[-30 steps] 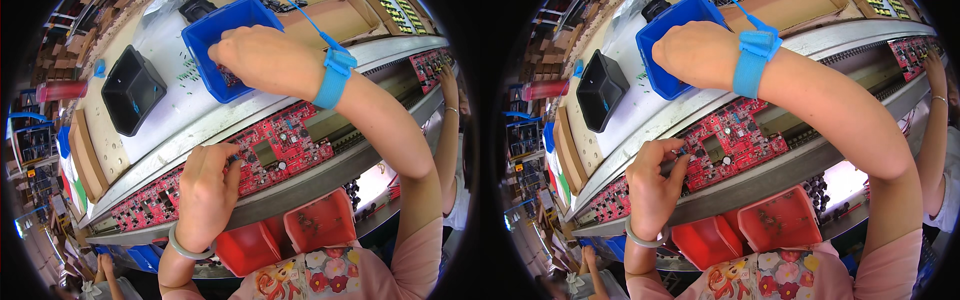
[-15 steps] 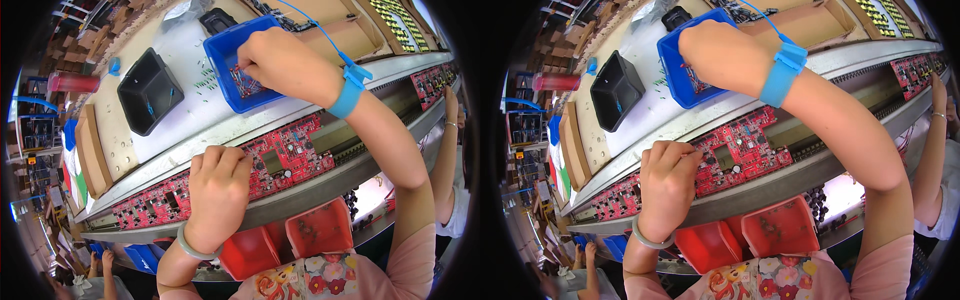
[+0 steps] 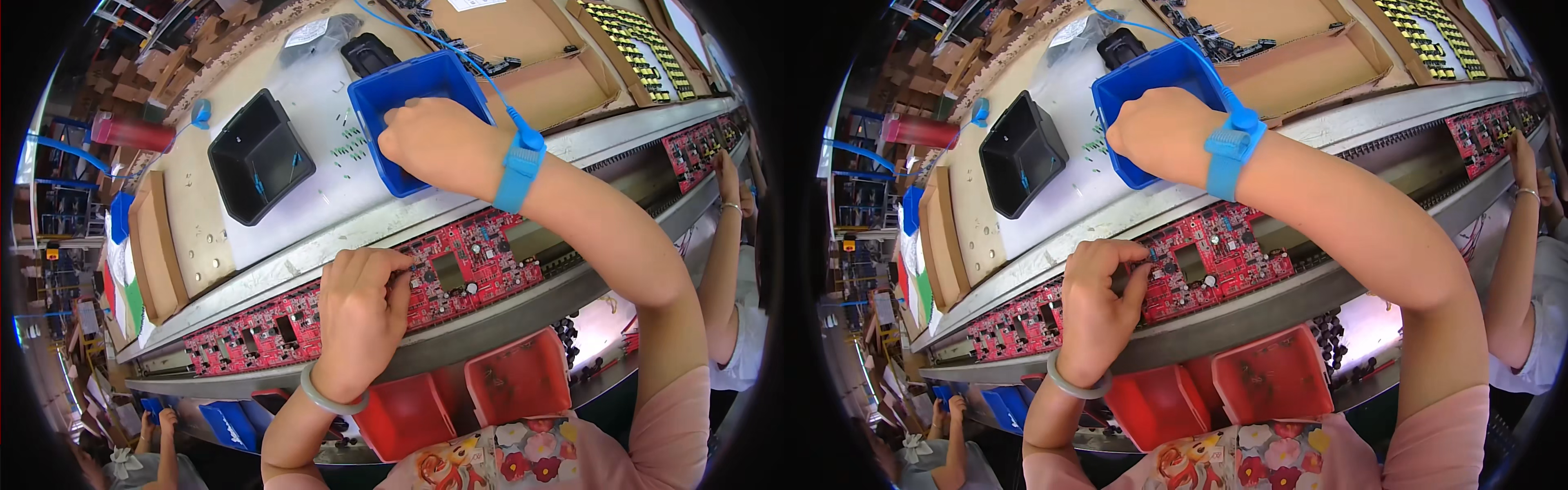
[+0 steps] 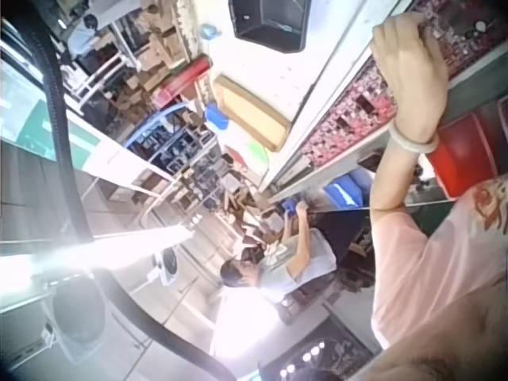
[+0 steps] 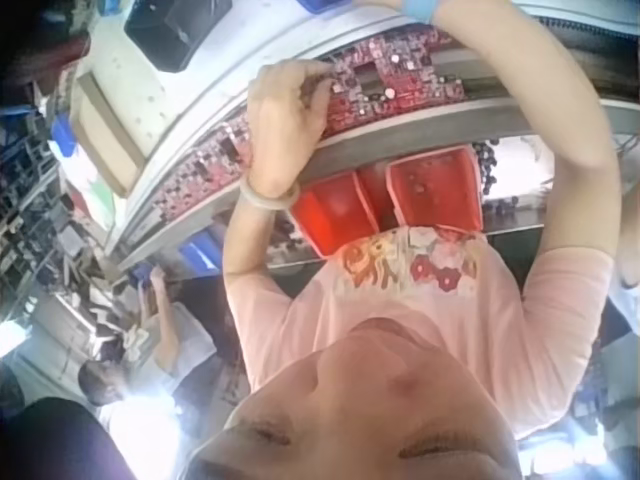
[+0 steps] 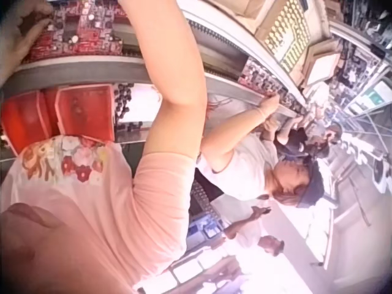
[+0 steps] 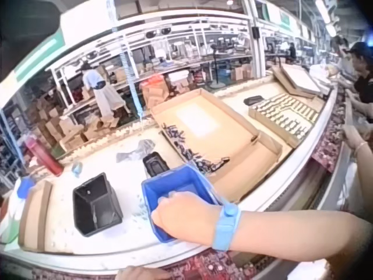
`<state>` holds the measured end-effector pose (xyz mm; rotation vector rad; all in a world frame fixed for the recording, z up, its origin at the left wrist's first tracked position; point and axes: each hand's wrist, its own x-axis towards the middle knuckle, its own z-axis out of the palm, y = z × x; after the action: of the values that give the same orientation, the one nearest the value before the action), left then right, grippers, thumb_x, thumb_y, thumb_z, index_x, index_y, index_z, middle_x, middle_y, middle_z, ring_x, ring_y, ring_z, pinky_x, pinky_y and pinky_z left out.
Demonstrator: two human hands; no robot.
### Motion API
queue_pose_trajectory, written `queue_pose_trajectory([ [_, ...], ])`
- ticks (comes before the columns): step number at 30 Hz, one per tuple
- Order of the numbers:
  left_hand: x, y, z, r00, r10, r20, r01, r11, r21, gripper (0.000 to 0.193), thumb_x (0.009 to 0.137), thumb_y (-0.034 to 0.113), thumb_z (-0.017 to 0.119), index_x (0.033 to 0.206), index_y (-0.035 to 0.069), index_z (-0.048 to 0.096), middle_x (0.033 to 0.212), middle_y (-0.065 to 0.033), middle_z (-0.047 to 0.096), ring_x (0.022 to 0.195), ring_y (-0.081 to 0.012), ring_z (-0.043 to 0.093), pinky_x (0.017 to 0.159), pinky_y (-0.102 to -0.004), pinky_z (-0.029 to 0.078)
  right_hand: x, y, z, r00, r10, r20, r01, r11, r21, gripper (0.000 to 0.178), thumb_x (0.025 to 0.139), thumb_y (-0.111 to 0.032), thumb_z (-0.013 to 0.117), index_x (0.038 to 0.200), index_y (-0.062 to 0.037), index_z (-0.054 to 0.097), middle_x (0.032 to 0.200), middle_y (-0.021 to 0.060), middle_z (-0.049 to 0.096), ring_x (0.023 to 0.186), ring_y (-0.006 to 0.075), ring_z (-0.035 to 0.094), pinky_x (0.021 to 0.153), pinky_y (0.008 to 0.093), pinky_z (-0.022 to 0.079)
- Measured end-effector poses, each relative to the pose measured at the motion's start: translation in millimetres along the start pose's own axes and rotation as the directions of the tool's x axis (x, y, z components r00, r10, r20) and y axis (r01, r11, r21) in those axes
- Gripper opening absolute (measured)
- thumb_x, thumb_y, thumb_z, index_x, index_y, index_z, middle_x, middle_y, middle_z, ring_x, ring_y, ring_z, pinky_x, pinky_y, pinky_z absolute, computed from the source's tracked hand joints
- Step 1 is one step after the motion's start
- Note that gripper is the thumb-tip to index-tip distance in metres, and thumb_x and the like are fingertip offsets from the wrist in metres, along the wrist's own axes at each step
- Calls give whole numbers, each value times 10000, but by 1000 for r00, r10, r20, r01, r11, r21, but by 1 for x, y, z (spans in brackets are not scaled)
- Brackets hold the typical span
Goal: The person takes electronic components from containers and inserts them into printed circuit boards on an assembly line by hand. They rearrange plastic bins on the workstation and insert additional electronic components into the circuit boards.
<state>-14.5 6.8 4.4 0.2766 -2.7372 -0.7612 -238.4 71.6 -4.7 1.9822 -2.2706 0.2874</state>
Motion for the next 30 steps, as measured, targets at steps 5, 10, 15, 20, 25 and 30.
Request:
queue_pose_trajectory([
  [5,0,-3,5,987,158,-31,-155,984,93,181,781,-34,771,929,46,705,927,-75,718,838,-282,623,765,-389,477,-3,5,7,998,1,-68,-1,1000,-7,100,838,-75,627,856,-23,710,896,160,700,893,335,718,784,435,595],
  [10,5,3,-3,976,202,75,-212,963,167,175,777,-41,738,931,39,716,945,-74,717,863,-280,634,771,-396,476,-9,14,-4,986,-8,-166,10,1000,8,143,859,-97,638,957,-38,725,871,194,727,816,369,739,720,455,596],
  [15,43,9,-16,955,250,-158,-243,968,61,134,820,-49,707,942,7,704,979,-125,697,865,-328,643,753,-431,501,-29,21,-35,930,201,-309,-103,947,305,61,871,-10,616,927,-7,643,863,181,668,811,354,680,738,454,534],
  [20,122,-3,-1,968,250,19,-250,960,128,144,821,-46,714,961,-13,701,985,-194,715,942,-384,690,809,-451,549,-70,13,-60,901,322,-292,-194,899,392,77,912,8,644,987,15,659,819,135,659,693,231,660,644,324,524],
  [25,179,-16,39,952,243,184,-287,919,269,162,819,2,712,980,-10,725,1057,-236,712,994,-385,723,826,-462,606,-113,-13,-67,879,433,-203,-251,779,575,115,917,18,717,1031,30,715,823,86,668,729,131,655,669,281,533],
  [30,183,-2,47,946,188,264,-291,851,438,186,791,10,739,976,-4,735,1018,-232,722,969,-373,734,805,-455,615,-144,-33,-51,883,445,-147,-276,747,604,185,837,51,778,1012,3,739,802,95,667,721,221,654,656,307,518],
])
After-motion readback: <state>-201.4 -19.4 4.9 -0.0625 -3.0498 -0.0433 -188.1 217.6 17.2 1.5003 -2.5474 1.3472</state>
